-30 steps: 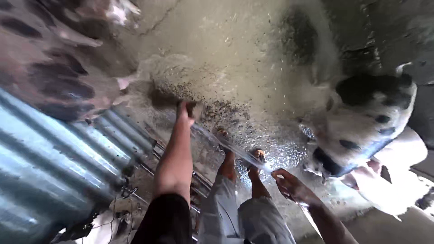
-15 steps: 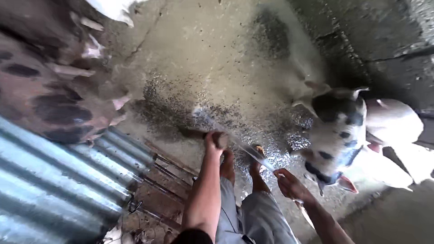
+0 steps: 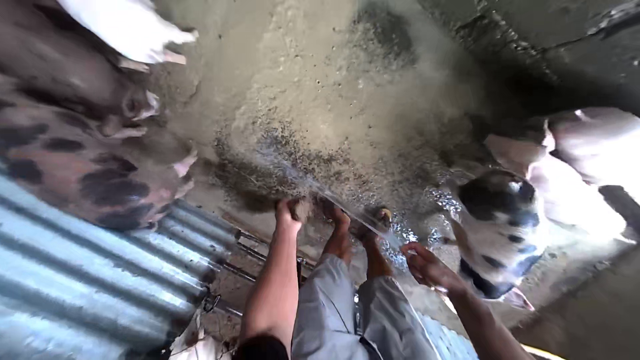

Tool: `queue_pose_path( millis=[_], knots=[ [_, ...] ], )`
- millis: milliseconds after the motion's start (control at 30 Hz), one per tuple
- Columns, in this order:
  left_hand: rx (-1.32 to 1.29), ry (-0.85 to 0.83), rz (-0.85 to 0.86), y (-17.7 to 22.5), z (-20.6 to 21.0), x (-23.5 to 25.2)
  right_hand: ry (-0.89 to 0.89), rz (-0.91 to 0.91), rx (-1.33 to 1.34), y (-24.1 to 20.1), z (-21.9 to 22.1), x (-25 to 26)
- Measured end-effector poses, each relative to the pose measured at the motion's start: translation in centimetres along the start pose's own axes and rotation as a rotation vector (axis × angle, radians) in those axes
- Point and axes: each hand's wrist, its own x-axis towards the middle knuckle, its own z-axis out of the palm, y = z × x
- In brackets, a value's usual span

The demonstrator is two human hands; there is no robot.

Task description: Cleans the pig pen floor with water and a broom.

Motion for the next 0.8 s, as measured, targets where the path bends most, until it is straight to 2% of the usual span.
queue_pose_path(
  millis=[100, 167, 233, 300, 367, 433, 567, 633, 700, 733, 800],
  knots=[
    [0.038, -0.168, 0.071, 4.2, 9.5, 3.2, -0.005, -0.029, 0.057, 0.9, 0.6, 1.5],
    [0.220, -0.333, 0.149, 7.1, 14.1, 3.4, -0.040, -0.003, 0.039, 2.2, 1.1, 1.3],
    [0.509, -0.447, 0.272, 9.9, 15.0, 2.5, -0.070, -0.003, 0.009, 2.5, 1.1, 1.6],
    [0.824, -0.459, 0.398, 10.3, 12.0, 0.2, -0.068, 0.027, -0.022, 2.8, 0.4, 0.5],
    [0.952, -0.410, 0.415, 7.0, 7.6, -2.5, -0.017, 0.057, -0.062, 3.7, -1.3, -1.3],
    [0.865, -0.386, 0.266, 1.4, 2.3, -5.4, 0.052, 0.080, -0.050, 5.4, -3.6, -3.1],
    [0.178, -0.454, -0.270, -11.1, -3.3, -12.6, 0.082, 0.077, 0.021, 8.7, -8.0, -6.0],
    [-0.019, -0.485, -0.387, -15.9, -3.6, -13.6, 0.113, 0.074, 0.034, 9.5, -9.2, -6.7],
    [-0.054, -0.409, -0.335, -18.0, -1.1, -14.6, 0.140, 0.085, 0.049, 10.1, -10.0, -7.2],
    [-0.051, -0.363, -0.289, -17.6, 0.4, -14.3, 0.155, 0.085, 0.054, 10.2, -10.1, -7.3],
    [-0.032, -0.303, -0.235, -13.1, 3.3, -11.6, 0.178, 0.067, 0.040, 9.8, -9.8, -7.1]
  ],
)
